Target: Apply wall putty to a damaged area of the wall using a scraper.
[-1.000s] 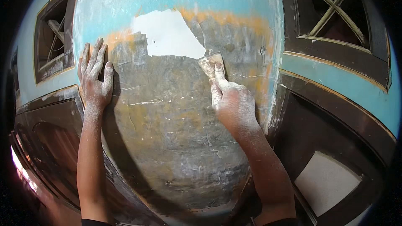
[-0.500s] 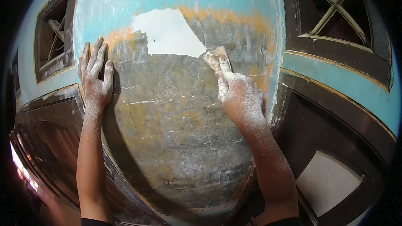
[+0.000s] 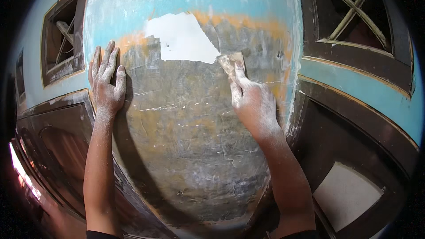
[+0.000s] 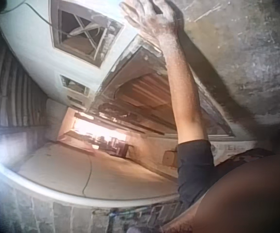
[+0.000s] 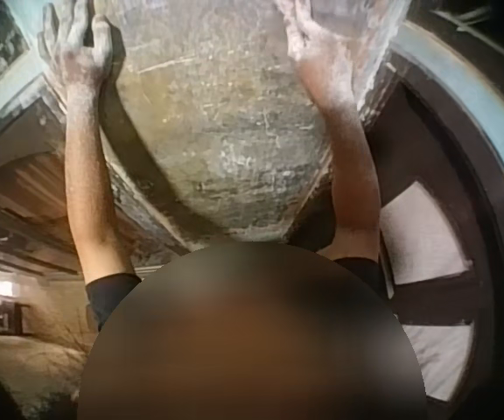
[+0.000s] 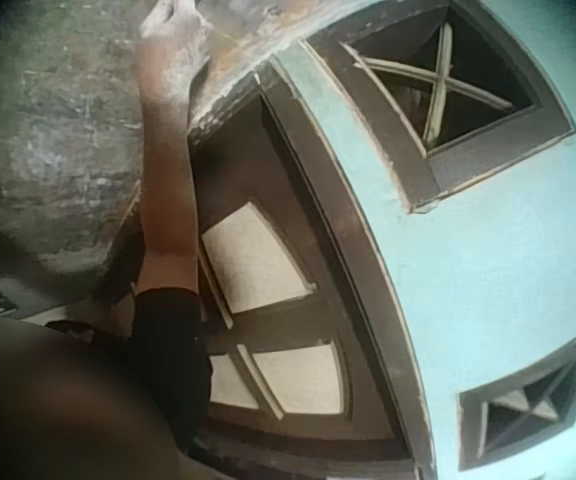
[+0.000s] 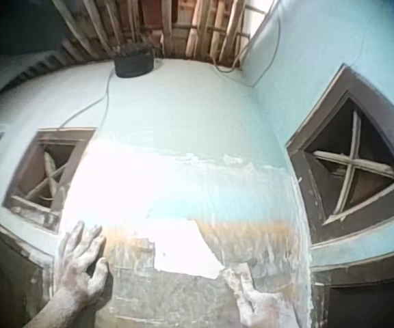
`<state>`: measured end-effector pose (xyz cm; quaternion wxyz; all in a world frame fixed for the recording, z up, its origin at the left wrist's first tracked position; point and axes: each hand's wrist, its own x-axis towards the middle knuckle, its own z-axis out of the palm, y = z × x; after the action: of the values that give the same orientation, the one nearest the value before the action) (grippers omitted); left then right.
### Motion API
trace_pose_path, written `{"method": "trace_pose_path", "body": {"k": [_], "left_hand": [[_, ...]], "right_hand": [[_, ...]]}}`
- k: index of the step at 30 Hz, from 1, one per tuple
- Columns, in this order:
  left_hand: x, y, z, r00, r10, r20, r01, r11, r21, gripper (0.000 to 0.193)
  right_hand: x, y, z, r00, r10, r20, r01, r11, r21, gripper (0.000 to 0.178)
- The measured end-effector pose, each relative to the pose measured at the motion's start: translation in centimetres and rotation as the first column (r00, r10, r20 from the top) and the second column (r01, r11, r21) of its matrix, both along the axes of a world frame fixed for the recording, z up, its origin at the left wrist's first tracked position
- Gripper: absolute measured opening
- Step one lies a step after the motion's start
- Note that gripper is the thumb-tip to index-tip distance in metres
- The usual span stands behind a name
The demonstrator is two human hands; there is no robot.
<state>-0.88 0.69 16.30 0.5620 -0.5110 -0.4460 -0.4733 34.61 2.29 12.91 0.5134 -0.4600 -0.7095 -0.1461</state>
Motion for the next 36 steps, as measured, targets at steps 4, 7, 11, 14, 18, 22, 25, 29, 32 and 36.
{"method": "trace_pose_path", "body": {"k": [4,7,11,14,18,22,25,29,32,36], "left_hand": [[-0.1,0.2,0.1,0.999,-0.031,-0.010,0.032,1.000,0.001,0.049],[0.3,0.0,0.1,1.000,-0.029,0.011,0.029,1.000,-0.009,0.049],[-0.1,-0.1,0.1,0.999,-0.033,0.005,0.033,0.999,-0.009,0.049],[0.0,-0.1,0.3,0.999,-0.052,-0.004,0.051,0.998,-0.041,0.048],[0.4,-0.1,1.8,0.997,-0.070,0.015,0.070,0.996,-0.046,0.050],[1.2,0.3,2.0,0.996,-0.077,0.049,0.078,0.997,-0.028,0.052],[2.4,0.6,1.1,0.992,-0.104,0.069,0.106,0.994,-0.030,0.052],[1.8,0.8,0.6,0.994,-0.093,0.061,0.095,0.995,-0.023,0.053],[1.9,1.0,0.6,0.995,-0.074,0.064,0.076,0.997,-0.016,0.053],[2.1,1.1,0.5,0.994,-0.093,0.056,0.092,0.996,0.017,0.050]], "right_hand": [[0.4,0.5,-0.7,1.000,0.016,-0.006,-0.015,0.995,0.094,0.047],[0.6,0.7,-0.6,0.998,0.059,-0.009,-0.058,0.995,0.076,0.046],[0.0,0.3,0.8,0.999,0.039,-0.003,-0.039,0.997,0.064,0.046],[0.5,0.4,-0.1,0.999,0.047,0.005,-0.047,0.995,0.090,0.045],[-0.2,-0.1,2.0,0.999,0.030,0.015,-0.031,0.998,0.051,0.045],[0.1,0.3,0.5,0.999,0.038,0.002,-0.038,0.994,0.098,0.044],[-0.2,-0.2,1.5,0.999,0.032,-0.008,-0.031,0.996,0.089,0.040],[-0.1,0.1,2.2,0.998,0.034,0.046,-0.039,0.993,0.115,0.047],[0.6,0.4,0.4,0.998,0.052,0.035,-0.056,0.992,0.117,0.046],[0.6,0.8,0.5,0.998,0.068,0.014,-0.069,0.991,0.111,0.042]]}}
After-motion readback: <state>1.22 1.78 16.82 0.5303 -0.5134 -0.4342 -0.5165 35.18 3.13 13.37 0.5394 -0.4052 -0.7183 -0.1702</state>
